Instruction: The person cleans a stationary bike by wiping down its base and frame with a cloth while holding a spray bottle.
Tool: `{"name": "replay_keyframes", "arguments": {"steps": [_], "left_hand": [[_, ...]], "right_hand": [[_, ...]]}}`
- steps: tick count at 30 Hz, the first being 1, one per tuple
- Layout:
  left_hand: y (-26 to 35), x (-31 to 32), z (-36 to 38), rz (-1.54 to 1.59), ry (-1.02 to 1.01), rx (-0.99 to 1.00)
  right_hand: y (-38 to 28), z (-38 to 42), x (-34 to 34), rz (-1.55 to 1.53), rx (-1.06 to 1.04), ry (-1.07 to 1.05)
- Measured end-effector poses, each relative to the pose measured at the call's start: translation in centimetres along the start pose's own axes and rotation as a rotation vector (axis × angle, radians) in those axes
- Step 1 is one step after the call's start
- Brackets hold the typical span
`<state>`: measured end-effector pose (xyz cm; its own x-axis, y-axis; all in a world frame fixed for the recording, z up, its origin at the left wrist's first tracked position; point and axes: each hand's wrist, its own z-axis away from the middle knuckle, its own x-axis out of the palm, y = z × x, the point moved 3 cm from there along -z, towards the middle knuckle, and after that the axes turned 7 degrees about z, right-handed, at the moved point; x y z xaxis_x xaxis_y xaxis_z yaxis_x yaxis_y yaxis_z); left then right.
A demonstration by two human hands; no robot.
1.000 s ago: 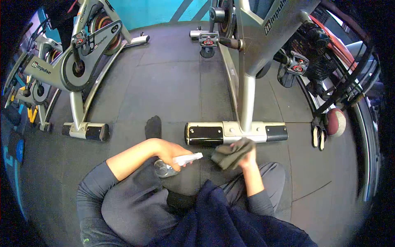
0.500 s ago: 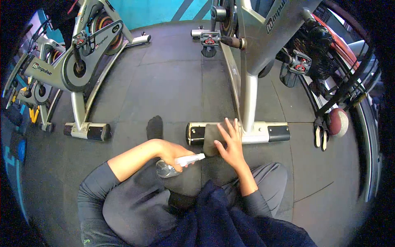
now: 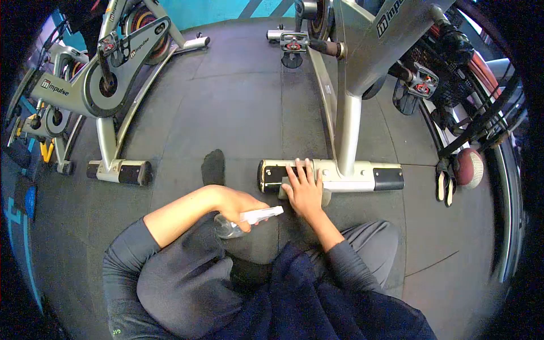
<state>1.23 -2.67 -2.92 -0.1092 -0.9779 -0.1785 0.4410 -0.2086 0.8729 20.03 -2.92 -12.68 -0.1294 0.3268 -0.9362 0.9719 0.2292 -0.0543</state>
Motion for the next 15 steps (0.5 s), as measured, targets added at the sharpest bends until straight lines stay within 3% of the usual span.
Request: {"name": "replay_keyframes", "arguments": {"steps": [2,8,11,15], "left_hand": [[-0.1,0.1,0.1,0.016,0.007,-0.006],[-0.2,0.0,0.1,-0.008,-0.003,-0.016],[0.0,0.0,0.2,-0.028,0.002,-0.004],[-0.1,0.0,0.0,-0.035,0.001,-0.022]], "right_hand": [[0.4,-2.1,0.3,0.032,-0.004,0.074],[1.9,-8.1,2.1,0.039,0.105,-0.172],[2.6,-10.0,3.3,0.047,0.133,-0.171],[2.2,-9.5,1.8,-0.066,-0.048,0.146]]}}
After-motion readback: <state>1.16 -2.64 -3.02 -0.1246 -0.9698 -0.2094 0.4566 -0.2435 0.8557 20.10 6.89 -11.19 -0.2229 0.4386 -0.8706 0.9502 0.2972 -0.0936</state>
